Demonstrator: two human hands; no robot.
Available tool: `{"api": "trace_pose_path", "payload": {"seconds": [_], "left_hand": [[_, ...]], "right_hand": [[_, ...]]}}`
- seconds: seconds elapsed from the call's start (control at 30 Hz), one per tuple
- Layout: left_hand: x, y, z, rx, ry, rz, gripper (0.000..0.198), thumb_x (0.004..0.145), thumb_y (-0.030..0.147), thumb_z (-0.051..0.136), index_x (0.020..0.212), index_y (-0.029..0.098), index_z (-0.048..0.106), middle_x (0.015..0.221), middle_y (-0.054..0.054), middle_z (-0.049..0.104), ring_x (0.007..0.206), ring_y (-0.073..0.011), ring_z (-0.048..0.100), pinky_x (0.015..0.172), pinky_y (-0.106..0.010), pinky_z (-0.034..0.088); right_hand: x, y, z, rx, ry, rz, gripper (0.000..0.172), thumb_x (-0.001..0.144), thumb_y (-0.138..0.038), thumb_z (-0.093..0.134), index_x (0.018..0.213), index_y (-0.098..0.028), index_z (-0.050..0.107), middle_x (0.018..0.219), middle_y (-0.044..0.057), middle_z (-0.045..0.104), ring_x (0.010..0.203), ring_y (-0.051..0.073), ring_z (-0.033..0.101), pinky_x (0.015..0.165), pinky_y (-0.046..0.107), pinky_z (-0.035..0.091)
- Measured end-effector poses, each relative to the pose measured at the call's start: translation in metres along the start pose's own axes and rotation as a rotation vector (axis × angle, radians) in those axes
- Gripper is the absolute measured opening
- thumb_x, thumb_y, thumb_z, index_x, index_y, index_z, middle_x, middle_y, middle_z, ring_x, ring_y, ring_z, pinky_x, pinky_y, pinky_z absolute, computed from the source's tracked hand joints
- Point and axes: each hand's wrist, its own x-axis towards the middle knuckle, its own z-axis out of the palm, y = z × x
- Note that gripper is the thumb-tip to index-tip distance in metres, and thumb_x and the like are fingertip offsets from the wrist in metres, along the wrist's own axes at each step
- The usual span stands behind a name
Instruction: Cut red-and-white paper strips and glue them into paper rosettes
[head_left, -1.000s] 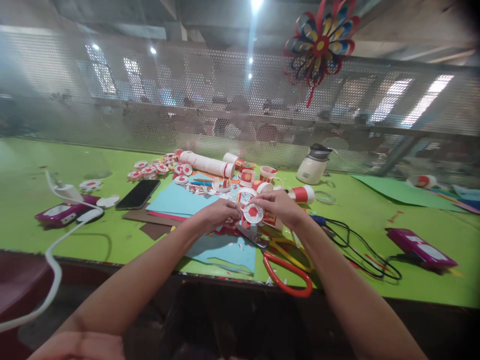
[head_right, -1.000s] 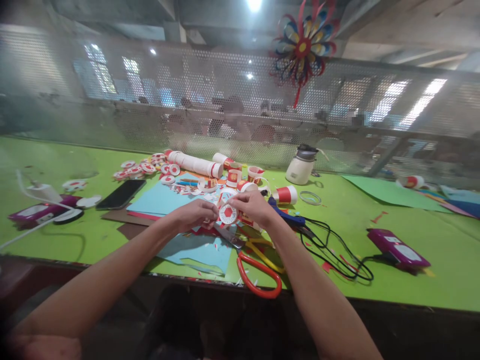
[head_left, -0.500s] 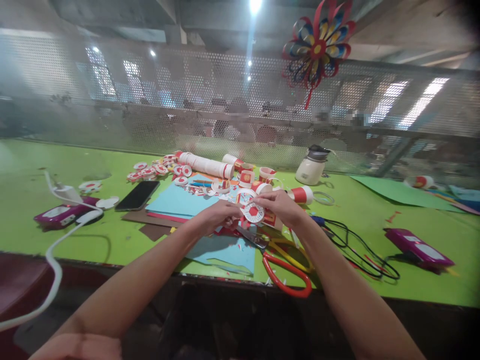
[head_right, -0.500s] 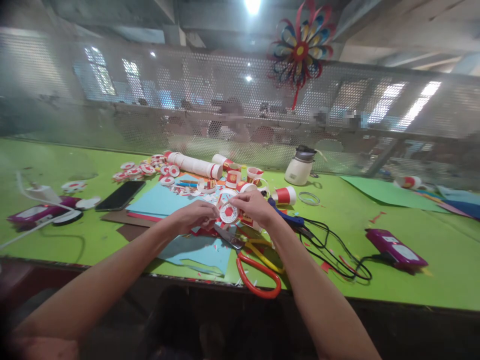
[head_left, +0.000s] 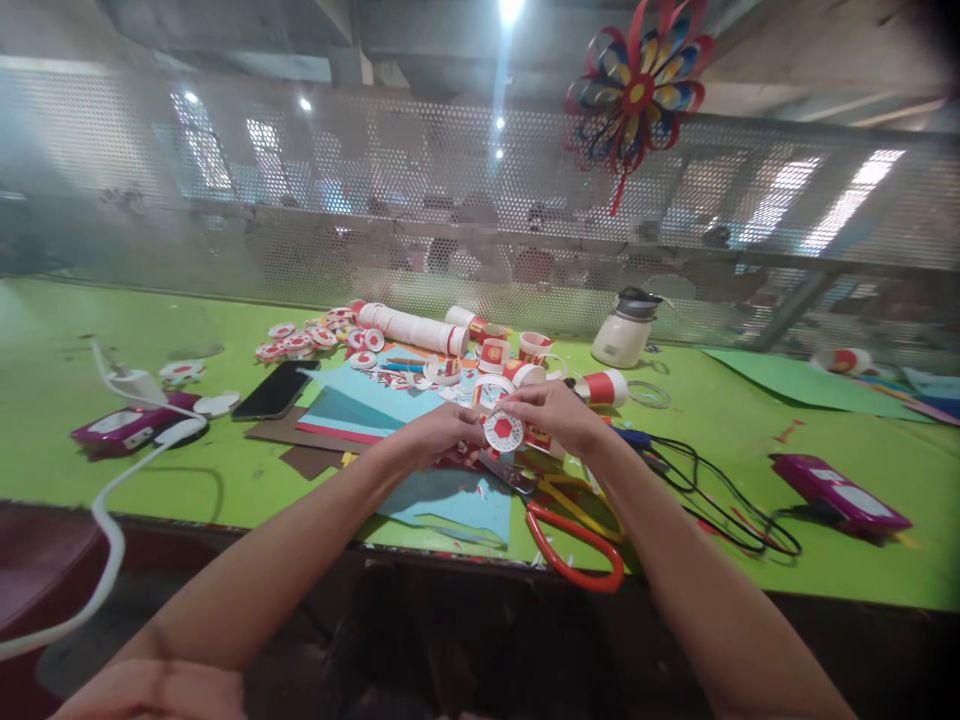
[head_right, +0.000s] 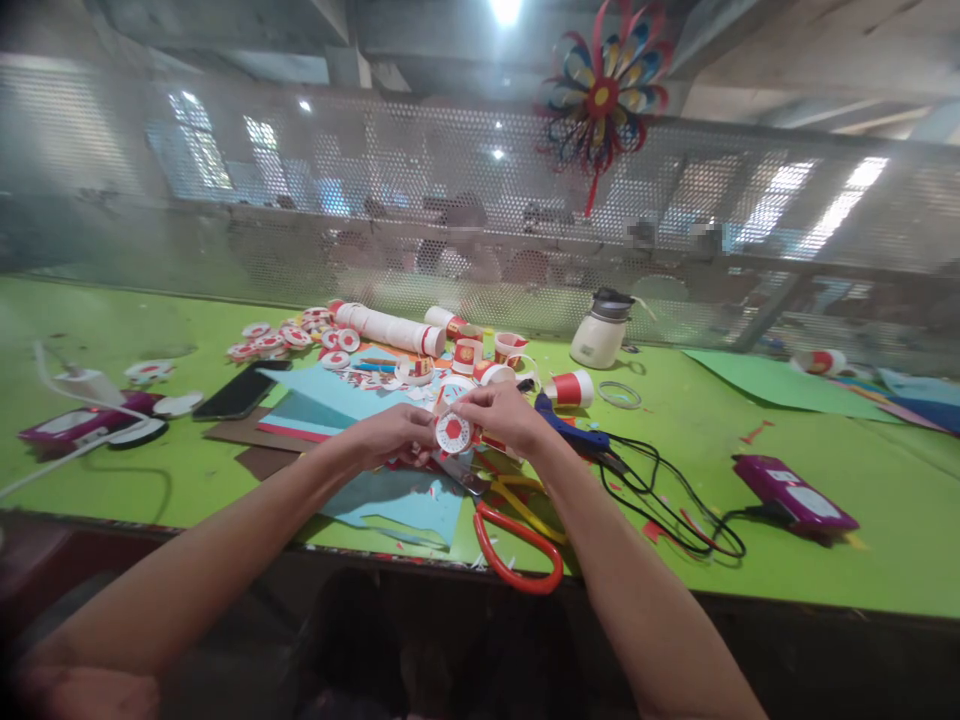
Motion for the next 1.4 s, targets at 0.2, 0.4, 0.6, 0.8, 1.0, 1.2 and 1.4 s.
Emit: {"api": "trace_pose_path", "payload": {"seconds": [0.2, 0.4, 0.6, 0.8, 1.0, 1.2, 1.4], "left_hand": [[-0.004, 0.002, -0.007, 0.009, -0.083, 0.026, 0.016, 0.061, 0.025, 0.065, 0.058, 0.013, 0.055, 0.044, 0.0, 0.053, 0.041, -0.0086, 0.046, 0.042, -0.02, 0.028], [-0.006, 0.004, -0.005, 0.013, -0.095, 0.044, 0.012, 0.059, 0.022, 0.062, 0.056, 0.013, 0.055, 0.044, 0.0, 0.052, 0.04, -0.0089, 0.045, 0.042, -0.021, 0.028], [-0.01, 0.008, -0.006, -0.113, -0.128, 0.039, 0.011, 0.06, 0.025, 0.057, 0.064, 0.015, 0.055, 0.049, 0.001, 0.05, 0.043, -0.011, 0.049, 0.043, -0.022, 0.026], [-0.006, 0.006, -0.011, -0.138, -0.207, 0.032, 0.025, 0.065, 0.036, 0.046, 0.065, 0.013, 0.057, 0.05, -0.005, 0.055, 0.045, -0.0139, 0.05, 0.045, -0.024, 0.027], [0.0, 0.005, -0.011, -0.108, -0.096, 0.033, 0.036, 0.075, 0.042, 0.042, 0.062, 0.013, 0.059, 0.05, -0.003, 0.052, 0.044, -0.0122, 0.047, 0.046, -0.025, 0.029], [0.003, 0.005, -0.007, -0.309, -0.115, 0.06, 0.041, 0.078, 0.052, 0.051, 0.078, 0.012, 0.063, 0.07, -0.006, 0.062, 0.063, -0.0139, 0.056, 0.056, -0.023, 0.041], [-0.005, 0.008, -0.001, -0.245, -0.151, 0.134, 0.03, 0.07, 0.035, 0.072, 0.084, 0.009, 0.065, 0.077, -0.007, 0.064, 0.065, -0.0115, 0.058, 0.058, -0.021, 0.042]], "right_hand": [[-0.001, -0.006, -0.004, 0.061, -0.001, 0.016, 0.022, 0.065, -0.037, 0.071, 0.069, -0.015, 0.075, 0.062, 0.003, 0.065, 0.057, 0.014, 0.054, 0.058, 0.03, 0.043], [-0.002, -0.008, -0.003, 0.085, 0.007, 0.051, 0.02, 0.063, -0.034, 0.073, 0.068, -0.014, 0.075, 0.059, 0.002, 0.063, 0.054, 0.013, 0.052, 0.054, 0.028, 0.042], [0.0, -0.005, -0.006, 0.189, 0.031, 0.046, 0.019, 0.064, -0.035, 0.074, 0.064, -0.016, 0.074, 0.062, 0.003, 0.066, 0.056, 0.013, 0.054, 0.055, 0.028, 0.045], [0.001, -0.001, -0.008, 0.316, -0.006, 0.079, 0.018, 0.066, -0.034, 0.074, 0.062, -0.016, 0.072, 0.066, 0.005, 0.069, 0.061, 0.015, 0.06, 0.062, 0.029, 0.048], [0.0, -0.003, -0.007, 0.379, -0.023, 0.071, 0.019, 0.064, -0.035, 0.074, 0.065, -0.016, 0.073, 0.067, 0.004, 0.07, 0.063, 0.015, 0.06, 0.064, 0.028, 0.048], [-0.002, -0.007, -0.004, 0.379, -0.085, 0.076, 0.02, 0.064, -0.035, 0.075, 0.071, -0.016, 0.074, 0.072, 0.004, 0.071, 0.069, 0.016, 0.062, 0.07, 0.03, 0.048], [-0.005, -0.015, -0.001, 0.292, -0.133, 0.069, 0.024, 0.069, -0.03, 0.073, 0.087, -0.015, 0.073, 0.08, 0.003, 0.071, 0.072, 0.013, 0.062, 0.07, 0.027, 0.046]]}}
